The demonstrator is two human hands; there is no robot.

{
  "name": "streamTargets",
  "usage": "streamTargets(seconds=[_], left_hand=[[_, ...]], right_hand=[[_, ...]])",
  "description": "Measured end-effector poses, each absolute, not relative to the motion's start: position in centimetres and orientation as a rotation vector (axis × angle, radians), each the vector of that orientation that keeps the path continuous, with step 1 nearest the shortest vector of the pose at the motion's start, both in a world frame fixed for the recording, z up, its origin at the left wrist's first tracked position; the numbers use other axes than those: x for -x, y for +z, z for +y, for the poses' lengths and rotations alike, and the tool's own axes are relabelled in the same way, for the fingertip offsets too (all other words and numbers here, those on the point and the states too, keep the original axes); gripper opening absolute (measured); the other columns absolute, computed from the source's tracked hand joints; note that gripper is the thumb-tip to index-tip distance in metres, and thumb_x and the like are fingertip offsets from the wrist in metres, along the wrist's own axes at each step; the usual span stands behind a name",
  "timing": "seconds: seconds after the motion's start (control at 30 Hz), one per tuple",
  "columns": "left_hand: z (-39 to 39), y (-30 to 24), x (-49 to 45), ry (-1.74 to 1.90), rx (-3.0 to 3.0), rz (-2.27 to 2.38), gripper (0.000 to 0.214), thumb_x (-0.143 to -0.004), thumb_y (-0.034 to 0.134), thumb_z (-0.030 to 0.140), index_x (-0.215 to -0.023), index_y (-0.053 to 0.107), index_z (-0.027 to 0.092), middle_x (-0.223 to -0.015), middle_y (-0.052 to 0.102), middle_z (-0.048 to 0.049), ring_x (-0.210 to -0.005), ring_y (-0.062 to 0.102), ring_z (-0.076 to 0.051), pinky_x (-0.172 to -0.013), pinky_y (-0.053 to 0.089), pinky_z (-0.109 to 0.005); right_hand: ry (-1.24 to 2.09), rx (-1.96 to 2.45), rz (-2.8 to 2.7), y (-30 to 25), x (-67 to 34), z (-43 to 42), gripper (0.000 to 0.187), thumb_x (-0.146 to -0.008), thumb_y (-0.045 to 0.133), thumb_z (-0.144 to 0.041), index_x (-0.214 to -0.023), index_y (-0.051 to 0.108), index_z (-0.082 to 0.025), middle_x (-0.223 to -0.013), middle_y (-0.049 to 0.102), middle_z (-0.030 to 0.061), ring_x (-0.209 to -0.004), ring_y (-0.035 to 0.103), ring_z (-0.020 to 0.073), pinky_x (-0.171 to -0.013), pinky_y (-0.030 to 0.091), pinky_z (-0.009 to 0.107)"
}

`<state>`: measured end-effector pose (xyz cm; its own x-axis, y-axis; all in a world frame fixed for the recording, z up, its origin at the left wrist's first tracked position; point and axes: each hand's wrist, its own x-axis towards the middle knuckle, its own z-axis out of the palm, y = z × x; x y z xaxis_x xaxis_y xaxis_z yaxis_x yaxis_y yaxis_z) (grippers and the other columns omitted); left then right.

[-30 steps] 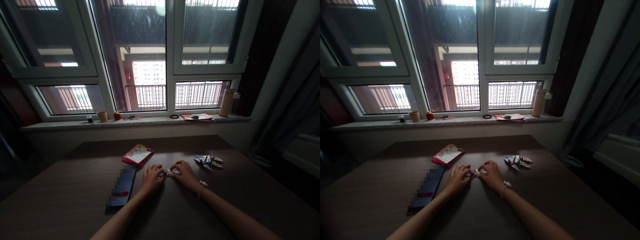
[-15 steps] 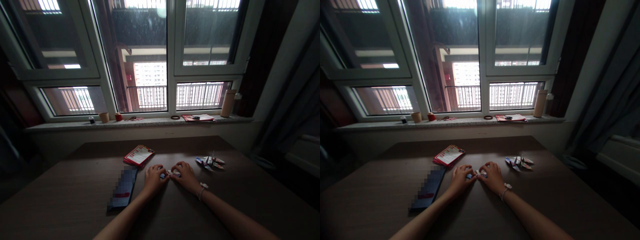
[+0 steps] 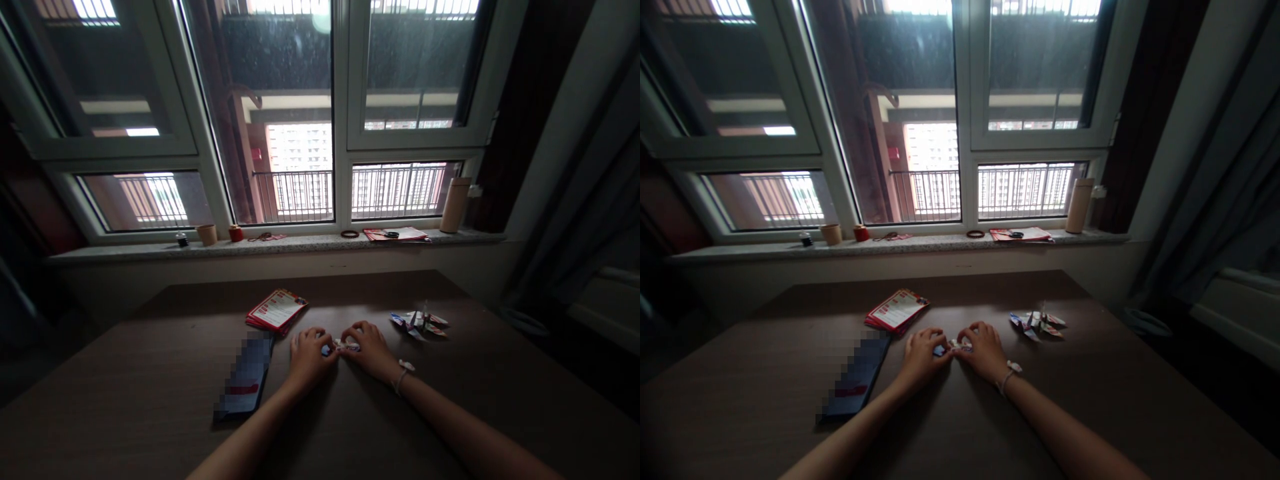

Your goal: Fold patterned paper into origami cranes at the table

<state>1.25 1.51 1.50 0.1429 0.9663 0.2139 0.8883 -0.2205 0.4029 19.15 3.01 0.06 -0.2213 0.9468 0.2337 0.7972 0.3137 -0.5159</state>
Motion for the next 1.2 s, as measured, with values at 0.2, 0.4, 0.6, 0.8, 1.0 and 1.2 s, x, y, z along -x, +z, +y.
streamTargets(seconds=[0.2, 0.4, 0.6, 0.8, 1.0, 1.2], left_hand=[[1.4, 1.3, -1.6, 0.653, -2.197, 1.869, 0.012, -0.080, 0.065, 0.039, -0.087, 0.070, 0.031, -0.127, 0.061, -0.0022, -0.124, 0.046, -0.028, -0.109, 0.020, -0.062], [1.3, 1.8, -1.6, 0.627, -2.149, 1.849, 0.012, -0.081, 0.063, 0.038, -0.087, 0.071, 0.031, -0.129, 0.060, -0.0016, -0.127, 0.045, -0.027, -0.110, 0.018, -0.062], [1.7, 1.5, -0.9, 0.593, -2.133, 1.823, 0.013, -0.082, 0.062, 0.038, -0.089, 0.071, 0.033, -0.132, 0.059, 0.0006, -0.129, 0.044, -0.026, -0.111, 0.018, -0.059], [2.0, 1.1, -0.4, 0.575, -2.144, 1.786, 0.015, -0.082, 0.059, 0.034, -0.092, 0.071, 0.034, -0.135, 0.058, 0.0018, -0.131, 0.042, -0.026, -0.113, 0.017, -0.058], [2.2, 0.9, 0.2, 0.522, -2.158, 1.744, 0.020, -0.083, 0.056, 0.032, -0.098, 0.070, 0.036, -0.139, 0.055, 0.0026, -0.135, 0.040, -0.026, -0.113, 0.016, -0.058], [2.2, 0.8, 0.7, 0.475, -2.198, 1.716, 0.025, -0.086, 0.053, 0.034, -0.105, 0.069, 0.037, -0.143, 0.052, 0.0028, -0.138, 0.037, -0.026, -0.114, 0.018, -0.057]], right_hand=[[0.395, 1.548, -2.115, -0.1, -19.3, 3.2, 0.028, -0.082, 0.064, -0.049, -0.105, 0.066, -0.033, -0.119, 0.052, 0.0046, -0.117, 0.045, 0.0249, -0.104, 0.031, 0.039], [0.433, 1.544, -2.106, -0.3, -19.5, 3.2, 0.027, -0.081, 0.066, -0.047, -0.105, 0.066, -0.034, -0.120, 0.051, 0.0032, -0.118, 0.045, 0.0240, -0.104, 0.031, 0.037], [0.455, 1.546, -2.140, 0.1, -19.9, 3.3, 0.027, -0.082, 0.064, -0.045, -0.108, 0.066, -0.037, -0.122, 0.052, 0.0023, -0.119, 0.045, 0.0234, -0.104, 0.031, 0.037], [0.551, 1.534, -2.174, 0.2, -20.4, 3.8, 0.029, -0.082, 0.063, -0.039, -0.111, 0.066, -0.037, -0.125, 0.051, 0.0023, -0.123, 0.043, 0.0234, -0.107, 0.029, 0.037], [0.599, 1.490, -2.214, -0.3, -21.1, 4.5, 0.032, -0.081, 0.063, -0.031, -0.113, 0.067, -0.037, -0.127, 0.051, 0.0022, -0.124, 0.043, 0.0230, -0.108, 0.030, 0.037], [0.638, 1.467, -2.222, -0.1, -21.5, 4.5, 0.040, -0.077, 0.062, -0.021, -0.114, 0.067, -0.035, -0.129, 0.051, 0.0032, -0.124, 0.043, 0.0226, -0.108, 0.030, 0.036]])
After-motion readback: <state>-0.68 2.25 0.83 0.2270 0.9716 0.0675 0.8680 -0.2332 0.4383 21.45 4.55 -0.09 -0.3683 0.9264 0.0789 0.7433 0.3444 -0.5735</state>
